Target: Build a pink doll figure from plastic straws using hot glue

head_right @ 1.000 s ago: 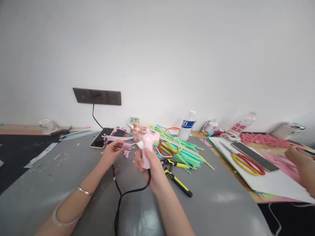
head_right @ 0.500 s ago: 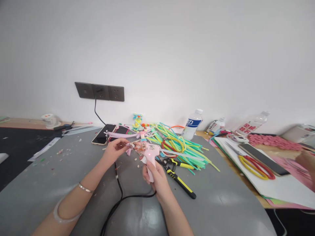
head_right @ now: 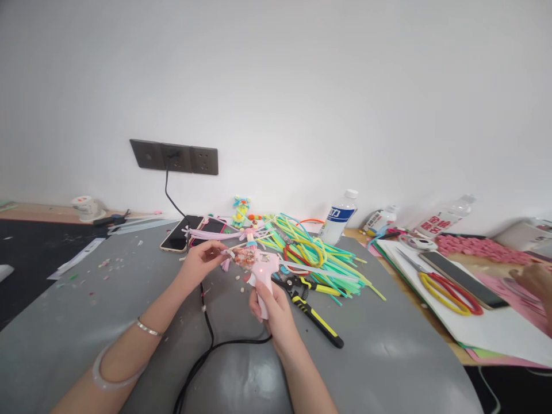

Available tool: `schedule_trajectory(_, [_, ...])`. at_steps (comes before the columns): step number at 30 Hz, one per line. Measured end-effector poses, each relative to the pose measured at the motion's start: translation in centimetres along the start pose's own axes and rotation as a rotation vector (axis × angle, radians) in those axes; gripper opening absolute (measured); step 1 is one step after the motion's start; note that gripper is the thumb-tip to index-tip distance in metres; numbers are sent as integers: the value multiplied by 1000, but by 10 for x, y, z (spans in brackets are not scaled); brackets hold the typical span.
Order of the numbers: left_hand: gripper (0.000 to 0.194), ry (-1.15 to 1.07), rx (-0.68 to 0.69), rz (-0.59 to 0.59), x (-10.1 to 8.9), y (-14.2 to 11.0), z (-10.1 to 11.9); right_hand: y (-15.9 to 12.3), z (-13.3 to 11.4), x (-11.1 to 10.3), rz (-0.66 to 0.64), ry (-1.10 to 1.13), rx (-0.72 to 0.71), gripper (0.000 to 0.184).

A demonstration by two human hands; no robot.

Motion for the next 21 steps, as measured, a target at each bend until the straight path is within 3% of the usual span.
schedule_trajectory(21, [17, -5, 8, 6, -1, 0, 4, -2, -2, -3, 39, -63, -11, 43])
Point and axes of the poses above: each hand's wrist, its own y-axis towards the middle knuckle, its own x-axis out of the palm, z = x × y, the point moved 6 cm from there along y, towards the middle knuckle, and after that the axes turned 4 degrees about y, right-handed, at the moved point
